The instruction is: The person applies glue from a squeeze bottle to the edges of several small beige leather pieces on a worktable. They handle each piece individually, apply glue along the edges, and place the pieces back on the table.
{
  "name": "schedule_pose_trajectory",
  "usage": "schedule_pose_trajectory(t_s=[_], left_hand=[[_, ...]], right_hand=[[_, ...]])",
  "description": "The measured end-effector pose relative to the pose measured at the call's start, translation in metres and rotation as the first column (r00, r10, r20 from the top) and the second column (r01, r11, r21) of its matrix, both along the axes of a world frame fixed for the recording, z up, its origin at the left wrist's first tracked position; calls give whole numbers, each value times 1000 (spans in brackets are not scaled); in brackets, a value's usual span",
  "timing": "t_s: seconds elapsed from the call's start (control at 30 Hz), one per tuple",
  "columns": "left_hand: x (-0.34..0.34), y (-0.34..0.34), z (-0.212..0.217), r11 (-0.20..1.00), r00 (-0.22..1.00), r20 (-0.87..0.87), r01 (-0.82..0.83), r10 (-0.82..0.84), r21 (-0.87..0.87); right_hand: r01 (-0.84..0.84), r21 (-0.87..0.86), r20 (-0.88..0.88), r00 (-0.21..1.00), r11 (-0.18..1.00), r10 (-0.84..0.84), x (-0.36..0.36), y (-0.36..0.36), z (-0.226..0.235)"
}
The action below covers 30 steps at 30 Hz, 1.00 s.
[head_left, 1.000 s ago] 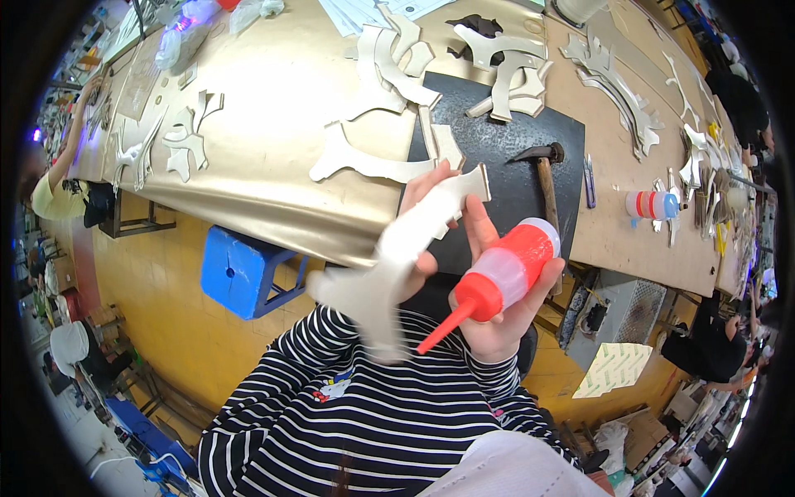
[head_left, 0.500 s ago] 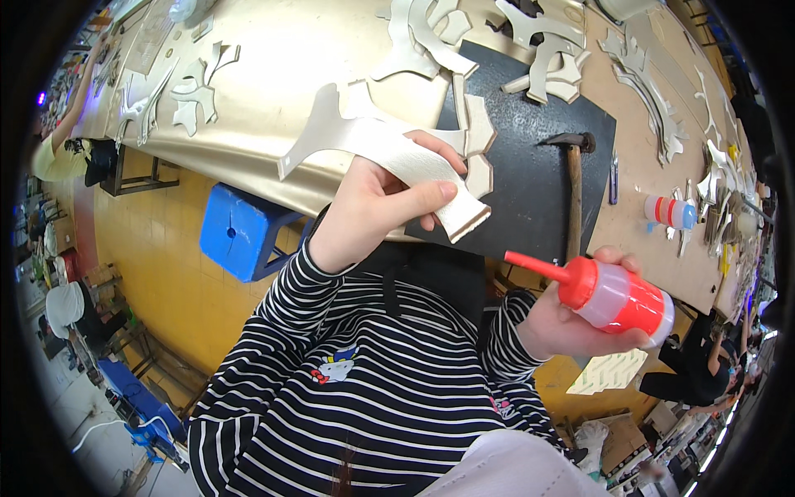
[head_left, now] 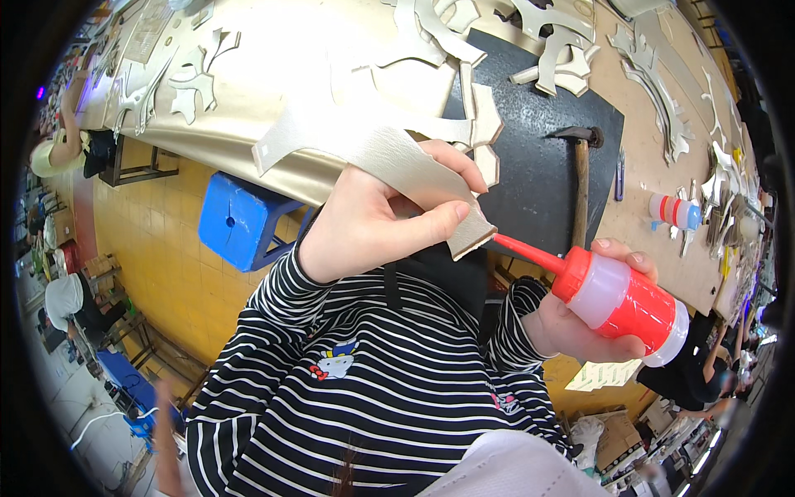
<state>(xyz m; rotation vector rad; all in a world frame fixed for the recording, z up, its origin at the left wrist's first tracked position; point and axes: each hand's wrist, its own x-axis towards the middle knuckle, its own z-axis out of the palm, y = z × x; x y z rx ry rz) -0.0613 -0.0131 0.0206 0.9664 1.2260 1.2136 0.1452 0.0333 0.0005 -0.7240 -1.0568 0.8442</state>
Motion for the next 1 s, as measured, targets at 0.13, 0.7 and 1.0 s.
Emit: schedule_pose_trajectory(t_s=[0.13,0.7,1.0], left_hand=[[-2,-1,2,998,998,-25,60,-60,-15],[-6,-2,4,986,982,-122,153,-145,60],[-6,-1,3,985,980,-147,148,-134,88]], right_hand=[[-69,12,-24,997,998,69,0,0,1],[-15,3,-3,1000,1000,15,1,0,-1],[-31,21,-3,1000,999,31,3,-2,-2]])
